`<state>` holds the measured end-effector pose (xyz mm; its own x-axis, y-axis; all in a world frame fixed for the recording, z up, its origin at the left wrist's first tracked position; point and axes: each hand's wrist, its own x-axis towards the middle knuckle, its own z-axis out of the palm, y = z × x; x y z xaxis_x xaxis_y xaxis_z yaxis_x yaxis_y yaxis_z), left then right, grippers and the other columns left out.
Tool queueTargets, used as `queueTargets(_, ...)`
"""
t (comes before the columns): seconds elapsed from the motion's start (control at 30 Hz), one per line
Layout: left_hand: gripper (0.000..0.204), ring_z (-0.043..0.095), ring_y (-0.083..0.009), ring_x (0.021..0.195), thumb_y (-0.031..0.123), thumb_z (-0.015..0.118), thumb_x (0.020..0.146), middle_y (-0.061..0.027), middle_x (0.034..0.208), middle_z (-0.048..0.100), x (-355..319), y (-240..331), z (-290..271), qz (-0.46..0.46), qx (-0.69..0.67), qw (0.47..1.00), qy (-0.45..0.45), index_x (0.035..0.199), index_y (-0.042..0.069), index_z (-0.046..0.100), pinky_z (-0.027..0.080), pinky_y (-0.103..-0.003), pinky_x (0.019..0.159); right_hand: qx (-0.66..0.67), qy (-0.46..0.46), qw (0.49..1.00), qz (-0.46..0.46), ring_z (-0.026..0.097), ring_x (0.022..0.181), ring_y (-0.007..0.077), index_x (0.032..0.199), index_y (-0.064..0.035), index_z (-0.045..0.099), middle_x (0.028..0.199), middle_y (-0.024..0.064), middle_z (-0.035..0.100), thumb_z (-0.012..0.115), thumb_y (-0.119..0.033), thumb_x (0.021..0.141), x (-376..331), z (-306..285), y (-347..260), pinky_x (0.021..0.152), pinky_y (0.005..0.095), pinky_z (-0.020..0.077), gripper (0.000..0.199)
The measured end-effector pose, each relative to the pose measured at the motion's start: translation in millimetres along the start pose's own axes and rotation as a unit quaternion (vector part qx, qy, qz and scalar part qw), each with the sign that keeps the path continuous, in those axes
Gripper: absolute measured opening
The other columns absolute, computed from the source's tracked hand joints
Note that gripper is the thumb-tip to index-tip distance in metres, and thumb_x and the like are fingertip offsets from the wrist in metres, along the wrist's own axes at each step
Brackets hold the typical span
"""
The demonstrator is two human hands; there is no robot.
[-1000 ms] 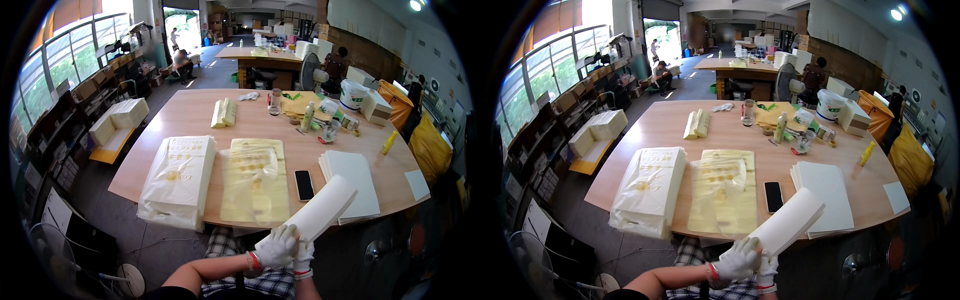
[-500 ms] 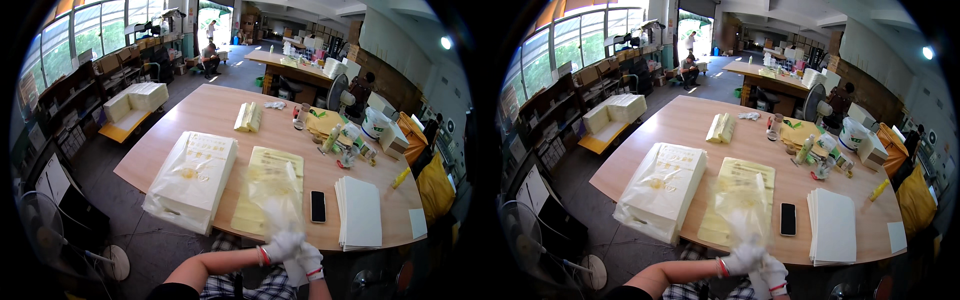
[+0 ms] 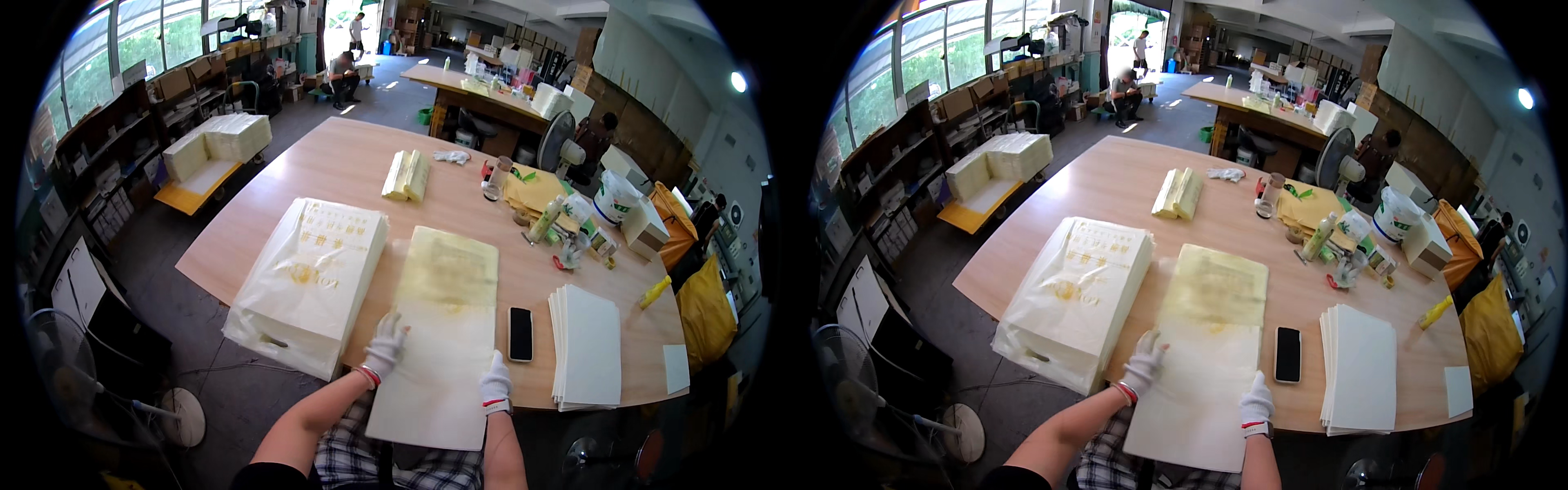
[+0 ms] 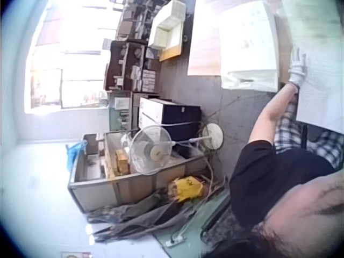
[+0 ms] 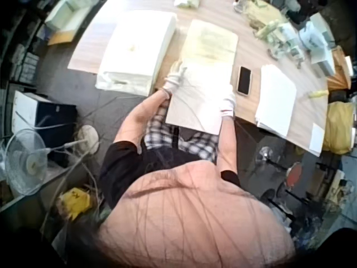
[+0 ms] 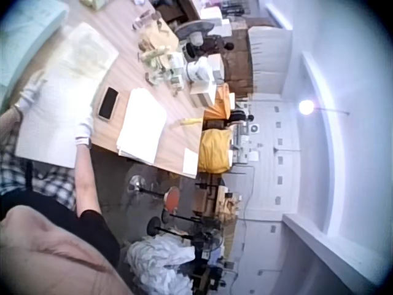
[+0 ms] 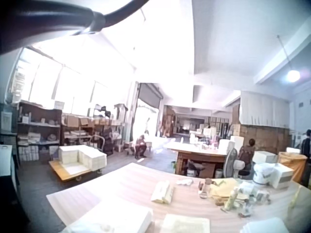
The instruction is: The person sits at a table and repeatedly picks up white rectangular items, likely books, and places them into translucent plastic bags. The person folds the top of each bag after inserting the item and sets the packed bag aside on the table.
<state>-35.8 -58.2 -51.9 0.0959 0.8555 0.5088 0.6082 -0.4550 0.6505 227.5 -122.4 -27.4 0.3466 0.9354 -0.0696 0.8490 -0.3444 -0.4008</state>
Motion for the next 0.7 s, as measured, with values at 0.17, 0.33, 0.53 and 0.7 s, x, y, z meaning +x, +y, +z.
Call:
queueTargets(0.17,0.015,0.053,-0.0185,0.074,0.005,0.046,0.087,-0.0115,0.088,0.056,-20,13,-26,-0.236,-0.232,0.943,-0.024,0.101,0.002,0.053,0.044,-0.029,0.068,-0.031,-0.076,0.996,-0.018,0.058,0.077,0.0412,0.140,-0.0129,0.020,0.087,0.0237,0.060,0.047,-0.005,0.073,-41,-33,-14,0.064,0.0506,0.0444,0.073)
queueTargets(0.33,0.015,0.052,-0.0194,0.072,0.001,0.049,0.083,-0.0110,0.083,0.053,-70,48,-59,-0.275,-0.234,0.931,-0.049,0.098,0.000,0.051,0.043,-0.032,0.064,-0.026,-0.177,0.981,-0.078,0.059,0.075,0.0384,0.144,-0.0127,0.007,0.085,0.0214,0.060,0.047,-0.005,0.070,-107,-46,1,0.062,0.0496,0.0438,0.085)
queueTargets(0.53,0.019,0.051,-0.0307,0.076,-0.002,0.051,0.074,-0.0156,0.085,0.049,-130,56,-100,-0.122,-0.070,0.986,-0.087,0.093,0.000,0.047,0.043,-0.035,0.068,0.083,-0.212,0.972,-0.061,0.060,0.078,0.0370,0.143,-0.0087,0.010,0.096,0.0211,0.061,0.048,-0.006,0.072,-175,-38,21,0.065,0.0488,0.0445,0.081)
queueTargets(0.7,0.018,0.049,-0.0269,0.077,-0.001,0.049,0.081,-0.0141,0.091,0.049,-162,101,-156,-0.131,-0.094,0.969,-0.187,0.099,-0.003,0.047,0.043,-0.033,0.071,0.109,-0.229,0.966,-0.055,0.060,0.076,0.0330,0.139,-0.0060,0.021,0.092,0.0198,0.061,0.048,-0.009,0.075,-246,-45,30,0.070,0.0504,0.0426,0.070)
